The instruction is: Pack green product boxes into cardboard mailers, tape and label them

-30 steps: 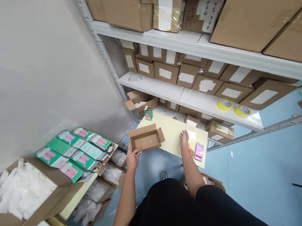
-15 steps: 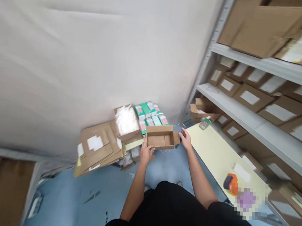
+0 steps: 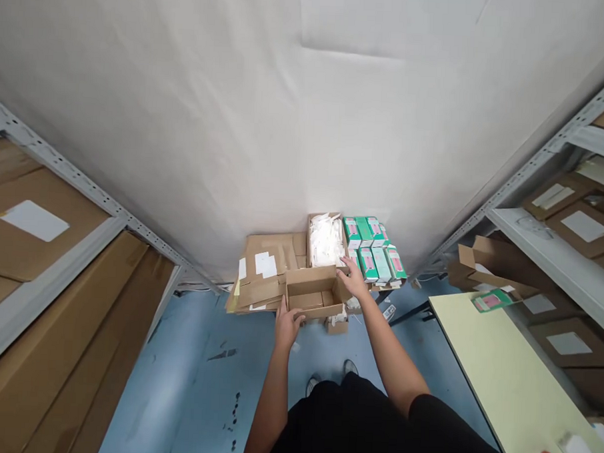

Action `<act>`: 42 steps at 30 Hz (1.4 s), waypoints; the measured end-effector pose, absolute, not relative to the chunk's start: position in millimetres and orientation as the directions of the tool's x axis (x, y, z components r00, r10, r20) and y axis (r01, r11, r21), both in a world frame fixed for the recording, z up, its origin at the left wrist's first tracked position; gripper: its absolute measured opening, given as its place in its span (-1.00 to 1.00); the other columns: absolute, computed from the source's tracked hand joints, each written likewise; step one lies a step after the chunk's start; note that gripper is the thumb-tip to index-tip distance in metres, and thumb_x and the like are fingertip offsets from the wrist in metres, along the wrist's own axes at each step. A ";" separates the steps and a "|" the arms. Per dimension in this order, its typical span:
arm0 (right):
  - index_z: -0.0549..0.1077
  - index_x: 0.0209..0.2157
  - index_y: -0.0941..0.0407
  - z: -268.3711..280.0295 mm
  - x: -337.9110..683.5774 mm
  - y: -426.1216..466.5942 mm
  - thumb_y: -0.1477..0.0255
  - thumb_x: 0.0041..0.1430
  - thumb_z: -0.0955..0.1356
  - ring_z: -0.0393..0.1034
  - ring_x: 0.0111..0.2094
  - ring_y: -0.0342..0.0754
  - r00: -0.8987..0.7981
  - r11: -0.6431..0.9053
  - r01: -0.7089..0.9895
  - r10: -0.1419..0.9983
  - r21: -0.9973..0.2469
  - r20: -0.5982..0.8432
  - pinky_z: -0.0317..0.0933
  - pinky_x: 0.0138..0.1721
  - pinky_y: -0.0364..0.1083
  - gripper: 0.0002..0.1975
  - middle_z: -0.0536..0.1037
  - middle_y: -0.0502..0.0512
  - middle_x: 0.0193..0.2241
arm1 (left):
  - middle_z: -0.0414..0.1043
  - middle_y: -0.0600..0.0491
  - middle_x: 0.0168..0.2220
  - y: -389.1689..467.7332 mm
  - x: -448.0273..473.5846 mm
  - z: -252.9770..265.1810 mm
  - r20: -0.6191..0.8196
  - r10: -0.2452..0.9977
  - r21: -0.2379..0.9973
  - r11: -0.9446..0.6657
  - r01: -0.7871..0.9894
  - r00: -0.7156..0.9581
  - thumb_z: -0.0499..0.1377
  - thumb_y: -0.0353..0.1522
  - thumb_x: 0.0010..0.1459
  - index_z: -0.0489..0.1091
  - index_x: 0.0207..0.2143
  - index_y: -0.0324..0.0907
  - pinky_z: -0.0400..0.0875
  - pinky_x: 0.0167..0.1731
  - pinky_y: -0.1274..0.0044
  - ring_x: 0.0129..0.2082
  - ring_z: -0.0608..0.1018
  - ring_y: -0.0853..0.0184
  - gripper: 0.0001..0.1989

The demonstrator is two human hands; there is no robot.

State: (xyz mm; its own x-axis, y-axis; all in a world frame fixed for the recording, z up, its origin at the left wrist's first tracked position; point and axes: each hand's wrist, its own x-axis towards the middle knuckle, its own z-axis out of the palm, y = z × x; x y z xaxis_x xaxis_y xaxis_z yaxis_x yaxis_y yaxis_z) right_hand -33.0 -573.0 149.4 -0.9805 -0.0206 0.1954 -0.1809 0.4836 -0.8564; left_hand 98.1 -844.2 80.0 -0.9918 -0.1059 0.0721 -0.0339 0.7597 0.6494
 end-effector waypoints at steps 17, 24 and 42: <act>0.20 0.41 -0.08 103.1 -265.9 -624.1 0.23 -0.16 0.65 0.31 0.28 0.37 -0.918 0.847 -0.091 -0.275 -0.523 -0.285 0.32 0.15 0.12 0.11 -0.23 0.33 0.53 | 0.15 -0.03 0.44 -803.6 11.9 69.2 -0.071 -0.020 0.641 0.765 -0.061 -0.997 0.33 -0.42 0.12 0.64 -0.26 -0.06 0.43 0.20 0.12 0.32 0.39 -0.05 -0.87; 0.31 0.34 -0.09 77.3 -313.8 -649.4 0.50 -0.10 0.62 0.35 0.24 0.33 -0.872 0.904 -0.225 -0.353 -0.363 -0.338 0.39 0.05 0.04 -0.03 -0.07 0.33 0.49 | 0.30 -0.03 0.36 -797.2 11.6 73.0 -0.106 -0.039 0.599 0.795 -0.096 -0.994 0.33 -0.39 0.13 0.64 -0.23 -0.03 0.38 0.25 0.13 0.33 0.38 0.00 -0.86; 0.45 0.28 0.02 119.4 -249.6 -627.1 0.65 0.15 0.31 0.47 0.15 0.13 -0.985 0.926 -0.075 -0.126 -0.370 -0.116 0.29 0.22 -0.02 -0.34 0.25 0.20 0.40 | -0.03 0.10 0.51 -833.6 5.0 75.6 -0.041 0.119 0.672 0.738 0.061 -0.992 0.33 -0.44 0.09 0.65 -0.27 -0.03 0.35 0.26 0.16 0.33 0.35 -0.03 -0.84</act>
